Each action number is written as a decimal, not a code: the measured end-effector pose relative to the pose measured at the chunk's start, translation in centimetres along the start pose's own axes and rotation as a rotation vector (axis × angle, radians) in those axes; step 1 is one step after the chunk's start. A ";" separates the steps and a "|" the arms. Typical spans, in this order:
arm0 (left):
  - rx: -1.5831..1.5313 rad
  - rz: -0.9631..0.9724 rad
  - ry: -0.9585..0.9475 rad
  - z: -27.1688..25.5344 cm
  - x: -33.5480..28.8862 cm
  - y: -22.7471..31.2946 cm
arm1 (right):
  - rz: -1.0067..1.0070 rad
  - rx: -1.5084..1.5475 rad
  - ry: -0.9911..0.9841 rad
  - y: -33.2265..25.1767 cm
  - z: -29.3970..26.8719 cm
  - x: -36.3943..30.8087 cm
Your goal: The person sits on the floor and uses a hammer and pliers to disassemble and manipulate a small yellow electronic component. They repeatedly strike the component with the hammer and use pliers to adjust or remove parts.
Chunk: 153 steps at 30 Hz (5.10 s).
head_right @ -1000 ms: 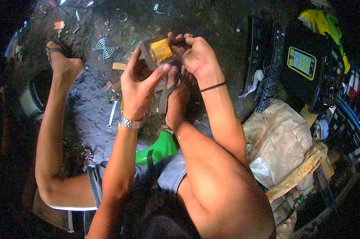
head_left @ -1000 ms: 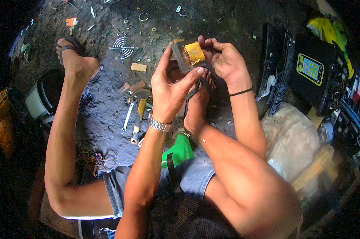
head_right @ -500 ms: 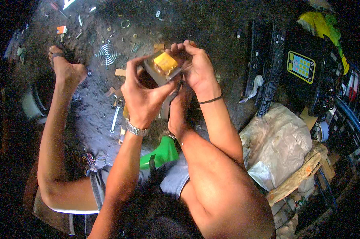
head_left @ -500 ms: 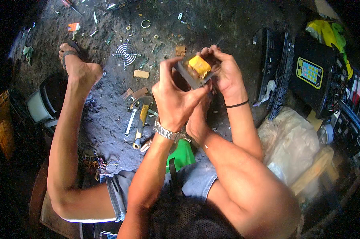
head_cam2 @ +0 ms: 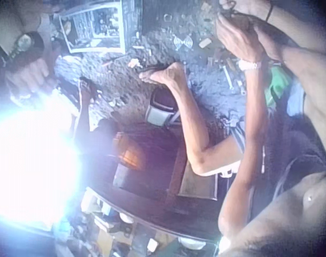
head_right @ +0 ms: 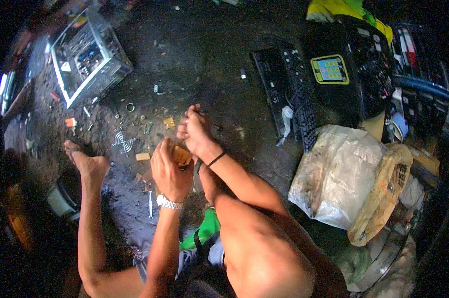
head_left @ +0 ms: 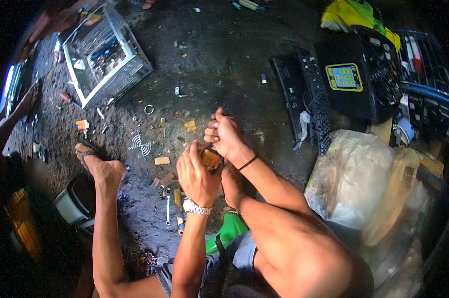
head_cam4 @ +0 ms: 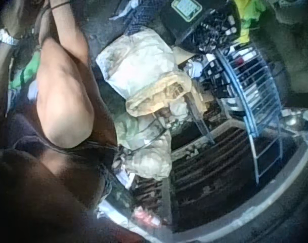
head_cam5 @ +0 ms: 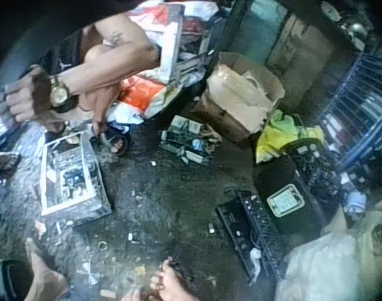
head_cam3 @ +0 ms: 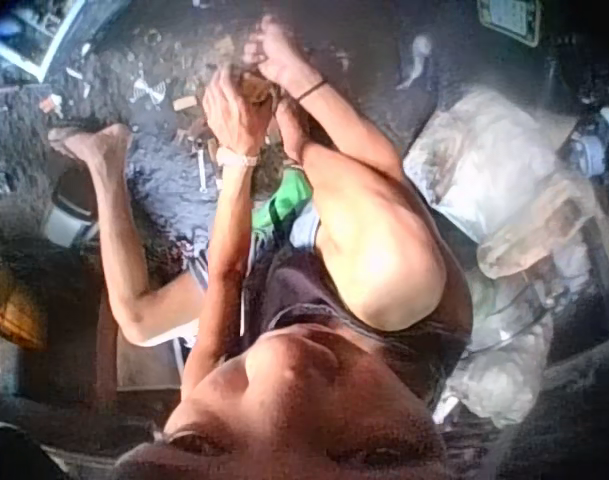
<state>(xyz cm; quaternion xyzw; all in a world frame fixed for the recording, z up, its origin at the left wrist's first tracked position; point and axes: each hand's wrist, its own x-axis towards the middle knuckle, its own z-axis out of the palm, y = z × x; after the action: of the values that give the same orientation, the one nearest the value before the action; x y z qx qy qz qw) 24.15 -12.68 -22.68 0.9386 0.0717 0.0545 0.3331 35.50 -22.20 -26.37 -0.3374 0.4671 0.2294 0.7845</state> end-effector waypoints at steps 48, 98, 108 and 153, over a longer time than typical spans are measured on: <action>-0.311 1.485 -0.488 -29.1 -4.3 27.7 | -1.446 -2.764 -0.181 -5.7 17.2 -10.6; -0.140 1.230 -0.138 -24.5 -6.1 10.4 | -0.893 -3.223 -0.570 7.9 4.6 -9.3; -0.243 1.439 -0.148 -23.4 -8.5 12.6 | -0.910 -3.199 -0.561 8.7 1.8 -8.7; 1.334 -0.021 0.235 -56.9 -7.8 -28.0 | -0.367 -0.414 -0.382 13.1 -6.8 -15.2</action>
<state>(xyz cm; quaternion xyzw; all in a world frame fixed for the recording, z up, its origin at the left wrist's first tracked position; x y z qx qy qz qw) 5.19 42.66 3.10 0.9303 0.1351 0.0971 -0.3270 15.74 -19.16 -19.32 -0.5191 0.1867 0.2333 0.8008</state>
